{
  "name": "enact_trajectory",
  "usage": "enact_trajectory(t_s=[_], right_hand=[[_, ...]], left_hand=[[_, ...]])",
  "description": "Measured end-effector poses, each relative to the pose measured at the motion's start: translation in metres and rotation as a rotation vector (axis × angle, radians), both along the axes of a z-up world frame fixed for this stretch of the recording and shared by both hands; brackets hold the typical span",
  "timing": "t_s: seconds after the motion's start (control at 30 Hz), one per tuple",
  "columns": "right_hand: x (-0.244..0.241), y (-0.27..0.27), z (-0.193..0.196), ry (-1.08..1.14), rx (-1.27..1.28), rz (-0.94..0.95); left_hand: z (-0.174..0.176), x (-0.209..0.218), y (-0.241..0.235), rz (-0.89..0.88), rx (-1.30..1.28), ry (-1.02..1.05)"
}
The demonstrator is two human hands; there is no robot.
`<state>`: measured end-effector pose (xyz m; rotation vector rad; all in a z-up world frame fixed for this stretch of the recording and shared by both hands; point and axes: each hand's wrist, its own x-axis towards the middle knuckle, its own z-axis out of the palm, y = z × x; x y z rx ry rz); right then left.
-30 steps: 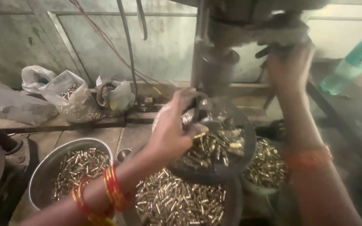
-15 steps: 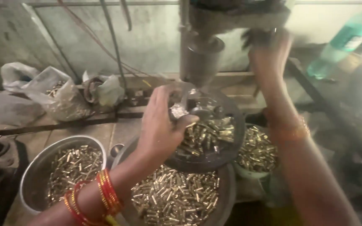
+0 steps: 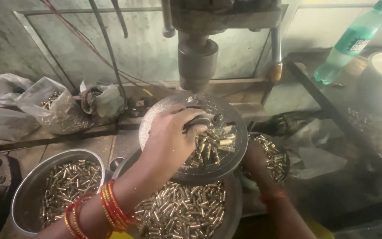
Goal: The operator is feeding small metal parts into a jig on a manual press and operating the lever to process each piece.
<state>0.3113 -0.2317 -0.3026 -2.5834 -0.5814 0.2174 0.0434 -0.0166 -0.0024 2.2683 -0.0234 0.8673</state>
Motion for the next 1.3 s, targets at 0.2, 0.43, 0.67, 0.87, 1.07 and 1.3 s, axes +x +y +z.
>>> enact_trajectory(t_s=[0.2,0.43,0.67,0.87,1.07,1.3], right_hand=[[-0.013,0.014,0.018,-0.117,-0.091,0.127],[-0.004,0.014,-0.002,-0.462,-0.204,0.257],[0.012,0.012,-0.023,-0.327,-0.232,0.113],[0.003,0.004,-0.004,-0.242,-0.344,-0.013],[-0.047,-0.016,0.099,-0.210,0.614,-0.341],[-0.177,0.009,0.245,0.008,1.141,-0.064]], left_hand=[[0.002,-0.008,0.008,-0.136,-0.141,0.289],[0.006,-0.015,0.031,-0.102,-0.240,0.557],[0.009,-0.027,0.035,-0.153,-0.314,0.690],[0.001,-0.028,0.042,-0.169,-0.284,0.622],[-0.002,-0.021,0.041,-0.142,-0.521,0.616],[0.033,-0.031,0.001,-0.307,-0.836,0.703]])
